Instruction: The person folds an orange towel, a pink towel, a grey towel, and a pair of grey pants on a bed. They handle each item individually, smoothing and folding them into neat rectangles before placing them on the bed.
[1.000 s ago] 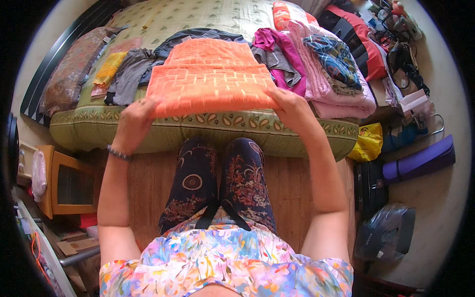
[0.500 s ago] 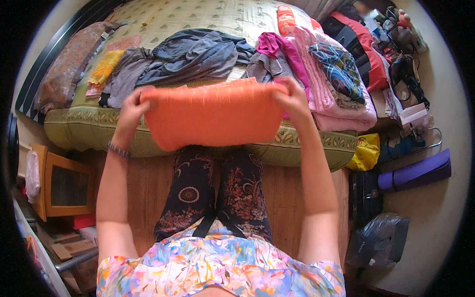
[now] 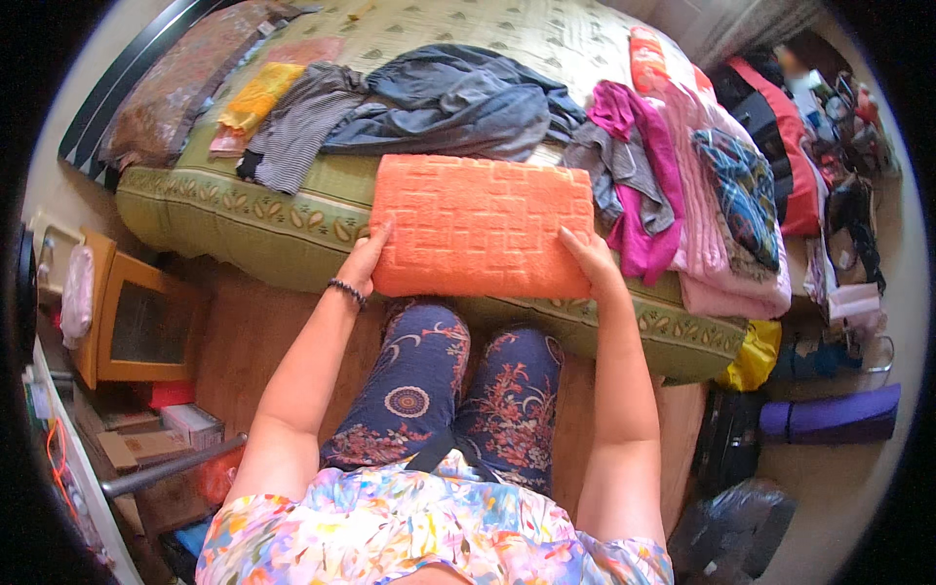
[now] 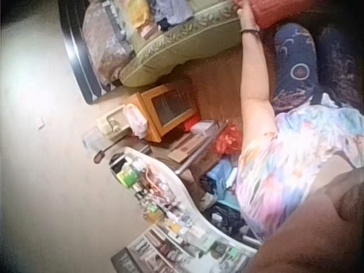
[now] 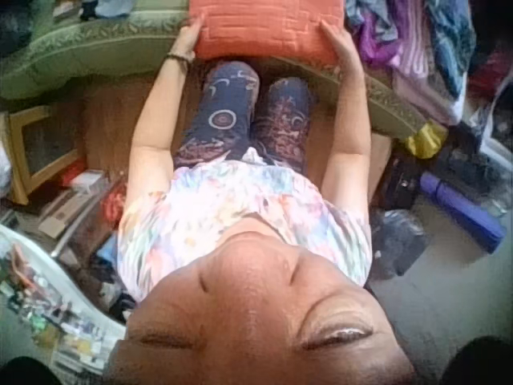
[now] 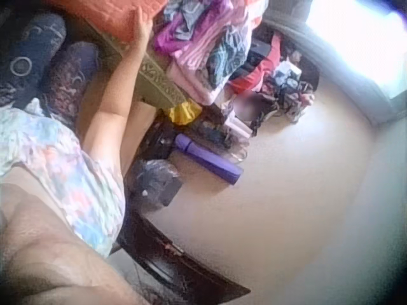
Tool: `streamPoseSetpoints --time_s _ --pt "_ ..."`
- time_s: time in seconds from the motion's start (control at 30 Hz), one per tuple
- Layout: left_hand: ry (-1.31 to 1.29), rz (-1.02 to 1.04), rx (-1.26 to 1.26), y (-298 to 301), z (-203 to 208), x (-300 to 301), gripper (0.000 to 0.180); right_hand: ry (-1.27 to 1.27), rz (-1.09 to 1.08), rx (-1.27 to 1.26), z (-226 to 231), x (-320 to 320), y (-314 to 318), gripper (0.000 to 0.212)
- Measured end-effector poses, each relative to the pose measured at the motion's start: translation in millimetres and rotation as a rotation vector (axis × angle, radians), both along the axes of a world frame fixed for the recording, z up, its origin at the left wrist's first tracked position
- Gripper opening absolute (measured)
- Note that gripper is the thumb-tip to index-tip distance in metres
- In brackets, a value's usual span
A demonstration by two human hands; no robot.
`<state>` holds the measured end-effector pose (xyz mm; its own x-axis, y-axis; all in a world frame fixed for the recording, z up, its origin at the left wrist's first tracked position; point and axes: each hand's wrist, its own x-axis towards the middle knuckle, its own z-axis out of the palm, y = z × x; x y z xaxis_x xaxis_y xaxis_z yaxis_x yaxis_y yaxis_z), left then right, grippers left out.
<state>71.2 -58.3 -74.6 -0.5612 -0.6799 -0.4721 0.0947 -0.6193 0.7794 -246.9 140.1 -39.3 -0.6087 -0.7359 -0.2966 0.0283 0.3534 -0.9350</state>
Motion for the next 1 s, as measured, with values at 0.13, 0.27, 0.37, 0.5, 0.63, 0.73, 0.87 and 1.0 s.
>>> streamPoseSetpoints --time_s 0.13,0.27,0.37,0.5,0.63,0.73,0.87,1.0 --pt "0.09 -0.113 0.045 -14 12 5 0.053 -0.458 0.088 -0.146 35 3 15 0.047" --pt "0.328 -0.286 0.241 -16 25 22 0.054 -0.31 0.146 -0.279 61 24 12 0.054" --pt "0.254 -0.305 0.086 -9 31 42 0.051 -0.255 0.216 -0.288 97 46 2 0.059" --pt "0.294 -0.053 -0.119 -3 62 60 0.043 -0.008 0.393 -0.184 133 41 -43 0.056" --pt "0.383 0.269 -0.251 -50 112 85 0.039 0.29 0.465 -0.269 246 56 -161 0.043" --pt "0.586 0.365 -0.379 -130 171 80 0.043 0.27 0.488 -0.639 297 44 -209 0.044" --pt "0.436 0.482 -0.41 -249 192 102 0.051 0.251 0.417 -0.773 283 53 -231 0.045" --pt "-0.144 0.841 -0.396 -356 121 141 0.06 0.532 0.394 -0.447 154 50 -170 0.035"
